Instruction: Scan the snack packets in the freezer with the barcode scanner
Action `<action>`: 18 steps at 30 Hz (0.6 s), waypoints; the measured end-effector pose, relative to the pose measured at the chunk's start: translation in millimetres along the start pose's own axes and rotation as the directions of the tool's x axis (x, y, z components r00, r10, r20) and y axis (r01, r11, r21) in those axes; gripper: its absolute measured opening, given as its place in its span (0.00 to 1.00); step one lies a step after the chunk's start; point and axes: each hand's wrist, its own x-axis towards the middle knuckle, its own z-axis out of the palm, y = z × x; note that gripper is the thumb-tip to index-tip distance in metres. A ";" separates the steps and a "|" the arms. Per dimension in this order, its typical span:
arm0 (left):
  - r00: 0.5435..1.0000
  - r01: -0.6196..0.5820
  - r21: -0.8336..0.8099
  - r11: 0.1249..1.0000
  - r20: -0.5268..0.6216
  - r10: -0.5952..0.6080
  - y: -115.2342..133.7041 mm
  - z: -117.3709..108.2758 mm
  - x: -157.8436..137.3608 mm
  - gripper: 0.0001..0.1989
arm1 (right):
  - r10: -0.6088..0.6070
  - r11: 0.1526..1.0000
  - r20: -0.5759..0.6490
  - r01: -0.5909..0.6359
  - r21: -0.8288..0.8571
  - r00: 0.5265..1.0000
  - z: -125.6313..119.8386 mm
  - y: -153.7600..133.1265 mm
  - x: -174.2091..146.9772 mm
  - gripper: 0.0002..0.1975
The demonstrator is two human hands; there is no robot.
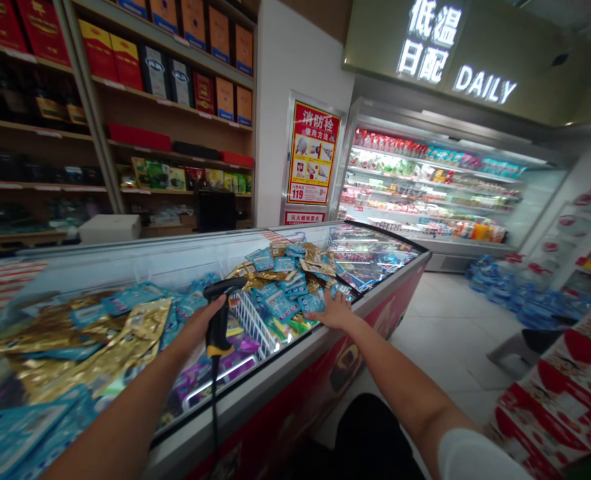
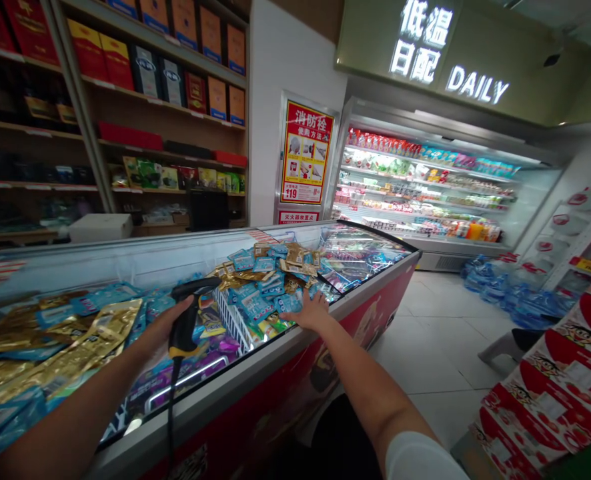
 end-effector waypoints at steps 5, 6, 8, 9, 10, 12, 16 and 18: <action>0.997 0.060 0.062 0.996 0.038 -0.063 -1.2 -1.9 1.7 0.24 | -0.031 0.996 -0.003 0.031 0.085 1.000 8.1 -26.4 4.2 0.62; 0.997 0.062 0.071 0.996 0.034 -0.064 -1.4 -2.5 2.1 0.25 | -0.033 0.994 -0.010 0.034 0.102 0.999 9.6 -32.5 4.6 0.62; 0.997 0.060 0.081 0.995 0.036 -0.063 -1.7 -3.6 2.6 0.25 | -0.034 0.991 -0.032 0.037 0.128 0.999 12.6 -45.2 4.1 0.63; 0.997 0.059 0.086 0.995 0.040 -0.062 -1.9 -4.1 2.8 0.26 | -0.033 0.990 -0.043 0.039 0.138 0.999 13.9 -51.4 3.1 0.63; 0.997 0.058 0.090 0.994 0.044 -0.063 -2.1 -4.7 3.0 0.27 | -0.032 0.988 -0.052 0.040 0.146 0.998 15.1 -57.4 1.8 0.64; 0.997 0.057 0.100 0.993 0.045 -0.062 -2.7 -5.7 3.4 0.27 | -0.024 0.986 -0.067 0.035 0.163 0.997 16.7 -67.6 -1.4 0.64; 0.997 0.053 0.093 0.994 0.050 -0.058 -4.0 -6.8 4.2 0.27 | -0.014 0.983 -0.087 0.029 0.183 0.996 16.6 -74.9 -4.7 0.64; 0.998 0.053 0.066 0.996 0.038 -0.056 -4.8 -6.8 4.5 0.25 | -0.035 0.980 -0.083 0.050 0.193 0.996 15.1 -71.2 -4.7 0.63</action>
